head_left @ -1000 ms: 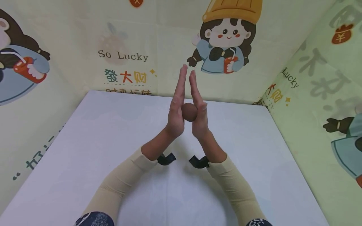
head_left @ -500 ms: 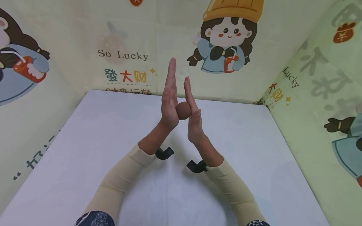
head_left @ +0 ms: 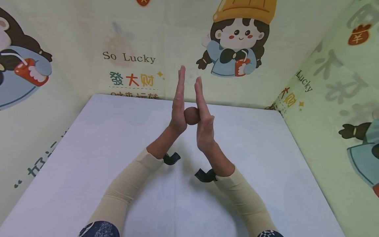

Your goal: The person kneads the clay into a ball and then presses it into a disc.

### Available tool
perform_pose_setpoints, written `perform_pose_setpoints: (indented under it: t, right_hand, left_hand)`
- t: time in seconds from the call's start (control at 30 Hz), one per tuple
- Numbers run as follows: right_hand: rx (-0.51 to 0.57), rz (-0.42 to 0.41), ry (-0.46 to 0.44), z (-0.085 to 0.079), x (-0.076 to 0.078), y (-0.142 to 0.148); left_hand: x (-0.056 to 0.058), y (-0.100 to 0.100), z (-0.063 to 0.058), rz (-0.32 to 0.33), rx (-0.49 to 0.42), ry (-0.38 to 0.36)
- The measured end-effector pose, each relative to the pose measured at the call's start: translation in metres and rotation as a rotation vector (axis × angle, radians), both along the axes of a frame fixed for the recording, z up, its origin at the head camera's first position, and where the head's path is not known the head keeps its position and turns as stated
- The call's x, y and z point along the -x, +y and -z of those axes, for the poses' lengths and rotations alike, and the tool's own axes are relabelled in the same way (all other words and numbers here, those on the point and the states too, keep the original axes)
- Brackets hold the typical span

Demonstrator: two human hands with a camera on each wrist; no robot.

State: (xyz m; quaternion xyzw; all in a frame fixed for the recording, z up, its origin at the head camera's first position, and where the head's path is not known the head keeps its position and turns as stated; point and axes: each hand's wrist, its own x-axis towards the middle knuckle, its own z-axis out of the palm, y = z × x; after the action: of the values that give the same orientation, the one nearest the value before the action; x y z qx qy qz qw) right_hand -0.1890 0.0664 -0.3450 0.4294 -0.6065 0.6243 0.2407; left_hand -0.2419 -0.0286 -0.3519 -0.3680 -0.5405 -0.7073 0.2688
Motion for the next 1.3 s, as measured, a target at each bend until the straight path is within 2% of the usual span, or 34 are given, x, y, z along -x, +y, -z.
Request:
perform_pose_setpoints:
  t: [0.13,0.4,0.57,0.73,0.97,1.3]
  right_hand:
    - [0.014,0.025,0.008,-0.007,-0.001,0.000]
    - [0.063,0.057,0.035,-0.016,0.004,0.003]
    - [0.108,0.103,0.026,-0.018,0.005,0.006]
    - [0.148,0.109,0.003,-0.016,0.008,0.008]
    - [0.162,0.080,-0.004,-0.004,0.013,0.009]
    - [0.142,0.001,0.002,0.006,0.014,0.003]
  left_hand:
    - [0.001,0.002,0.008,0.011,0.050,-0.005]
    - [-0.002,0.010,0.018,-0.022,0.128,0.094]
    - [-0.008,0.015,0.020,-0.034,0.150,0.143]
    - [-0.020,0.018,0.015,-0.006,0.149,0.154]
    - [-0.033,0.019,0.000,0.031,0.118,0.167]
    - [-0.036,0.015,-0.017,0.063,0.029,0.127]
